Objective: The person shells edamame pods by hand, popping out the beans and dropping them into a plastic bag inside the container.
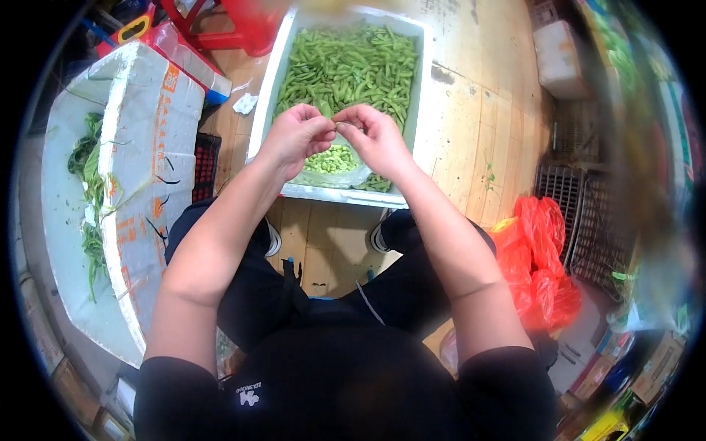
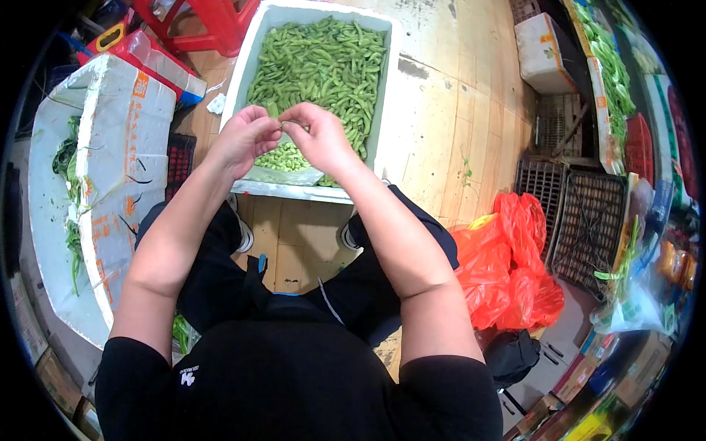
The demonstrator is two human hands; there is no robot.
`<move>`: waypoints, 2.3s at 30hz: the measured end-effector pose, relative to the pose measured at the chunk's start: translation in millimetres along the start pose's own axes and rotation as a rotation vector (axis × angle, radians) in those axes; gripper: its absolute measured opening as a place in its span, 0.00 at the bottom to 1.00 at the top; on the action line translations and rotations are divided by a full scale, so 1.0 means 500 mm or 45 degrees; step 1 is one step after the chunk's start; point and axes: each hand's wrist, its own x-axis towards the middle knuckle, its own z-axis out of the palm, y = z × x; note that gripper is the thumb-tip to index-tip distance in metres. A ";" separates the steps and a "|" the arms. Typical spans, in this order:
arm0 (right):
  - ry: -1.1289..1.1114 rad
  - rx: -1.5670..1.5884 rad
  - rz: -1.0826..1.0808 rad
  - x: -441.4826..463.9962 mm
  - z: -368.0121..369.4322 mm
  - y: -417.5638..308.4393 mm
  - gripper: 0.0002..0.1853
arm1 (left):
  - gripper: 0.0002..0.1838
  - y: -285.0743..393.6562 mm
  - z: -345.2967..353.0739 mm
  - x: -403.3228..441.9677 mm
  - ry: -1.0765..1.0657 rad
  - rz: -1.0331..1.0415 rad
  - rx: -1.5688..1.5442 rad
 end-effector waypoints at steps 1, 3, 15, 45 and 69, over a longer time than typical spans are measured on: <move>0.055 -0.190 -0.071 -0.001 0.008 0.004 0.10 | 0.09 -0.004 0.001 -0.001 0.009 0.015 0.009; 0.093 -0.101 0.019 -0.004 0.018 0.007 0.10 | 0.09 -0.011 0.003 -0.001 0.028 0.043 0.029; -0.113 -0.102 0.442 -0.012 0.055 0.089 0.13 | 0.09 0.117 -0.014 -0.053 -0.038 0.521 0.049; 0.140 -1.159 0.784 0.080 -0.029 0.427 0.20 | 0.06 0.190 -0.031 -0.061 0.101 0.654 0.258; 0.399 -0.759 0.234 0.102 -0.085 0.277 0.09 | 0.07 0.100 -0.015 -0.012 -0.132 0.682 0.735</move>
